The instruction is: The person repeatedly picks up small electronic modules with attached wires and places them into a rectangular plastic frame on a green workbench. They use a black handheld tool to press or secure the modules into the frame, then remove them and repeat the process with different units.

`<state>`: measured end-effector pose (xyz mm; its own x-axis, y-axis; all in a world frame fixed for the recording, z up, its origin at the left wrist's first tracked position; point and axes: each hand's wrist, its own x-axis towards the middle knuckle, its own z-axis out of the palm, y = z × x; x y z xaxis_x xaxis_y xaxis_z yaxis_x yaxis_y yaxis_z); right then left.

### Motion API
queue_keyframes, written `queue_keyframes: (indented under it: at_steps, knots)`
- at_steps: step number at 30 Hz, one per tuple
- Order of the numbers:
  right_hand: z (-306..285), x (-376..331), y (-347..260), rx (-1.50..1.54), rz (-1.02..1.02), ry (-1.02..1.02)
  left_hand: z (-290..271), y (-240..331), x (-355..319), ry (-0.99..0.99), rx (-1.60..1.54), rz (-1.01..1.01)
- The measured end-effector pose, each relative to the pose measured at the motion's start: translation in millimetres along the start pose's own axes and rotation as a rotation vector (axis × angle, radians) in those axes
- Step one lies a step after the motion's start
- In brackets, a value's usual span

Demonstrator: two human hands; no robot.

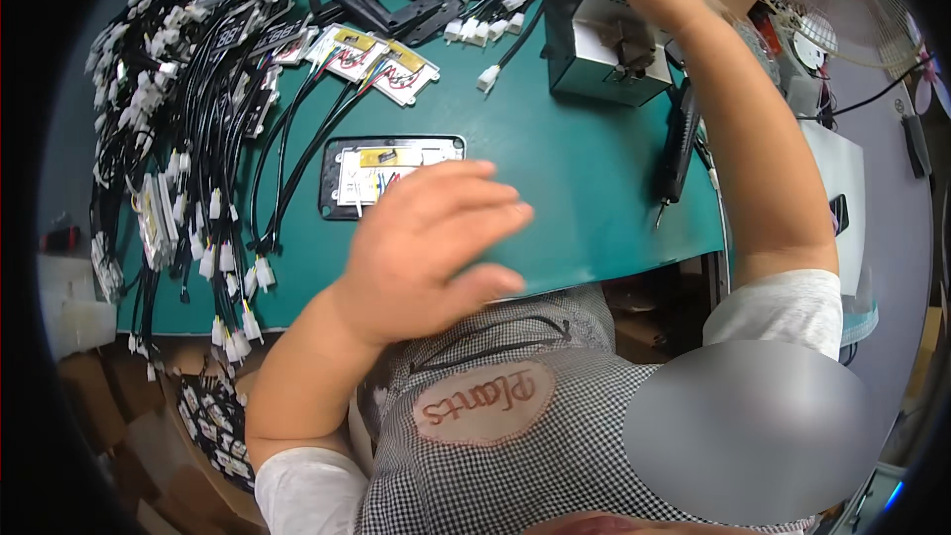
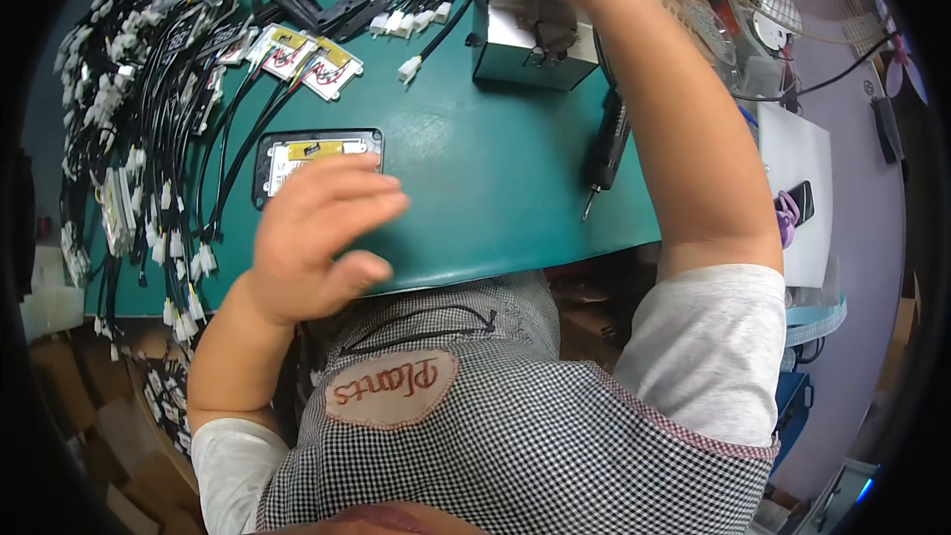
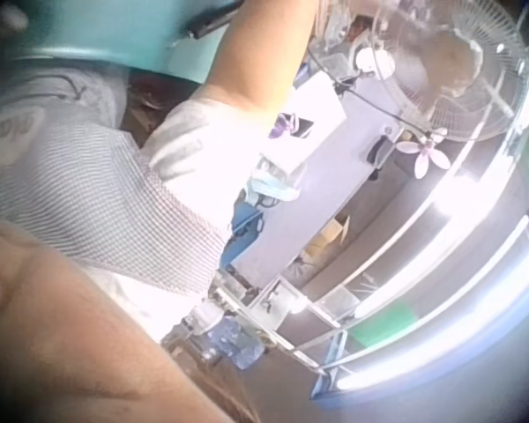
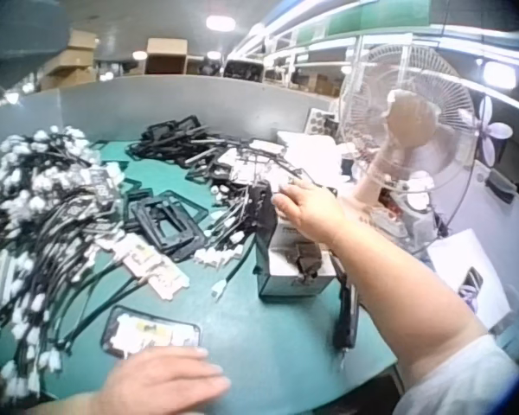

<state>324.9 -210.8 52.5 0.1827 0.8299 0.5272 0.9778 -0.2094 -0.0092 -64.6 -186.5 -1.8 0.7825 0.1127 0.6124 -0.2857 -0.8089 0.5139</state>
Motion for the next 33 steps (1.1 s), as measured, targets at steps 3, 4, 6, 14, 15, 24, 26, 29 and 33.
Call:
queue_keyframes:
  at_steps: [3, 4, 6, 14, 15, 24, 26, 29, 33]
  knots:
    - [-12, 21, -12, 0.168, 0.227, -0.340, -29, -6, -16, 0.073, 0.086, -0.122]
    - [-23, 29, -21, 0.180, 0.214, -0.463, -35, -7, -21, 0.168, 0.112, -0.127]
    - [2, 28, 10, 0.108, 0.233, -0.314, -44, -7, -27, 0.209, 0.134, -0.177]
    - [-15, 21, -18, 0.079, 0.365, -0.320, -57, -10, -61, 0.360, 0.129, -0.294]
    - [-17, 16, -25, 0.048, 0.340, -0.308, -57, -12, -63, 0.349, 0.135, -0.302]
    - [-52, -42, -63, 0.279, 0.273, -0.074, -60, -20, -76, -0.046, 0.378, -0.438]
    - [-43, -54, -19, 0.660, 0.246, 0.222, -60, -25, -69, -0.132, 0.429, -0.432]
    - [-61, -77, -4, 0.497, 0.361, 0.366, -65, -38, -58, -0.274, 0.410, -0.467]
    - [-61, -134, 24, 0.223, 0.659, 0.029, -60, -56, -59, -0.402, 0.432, -0.484]
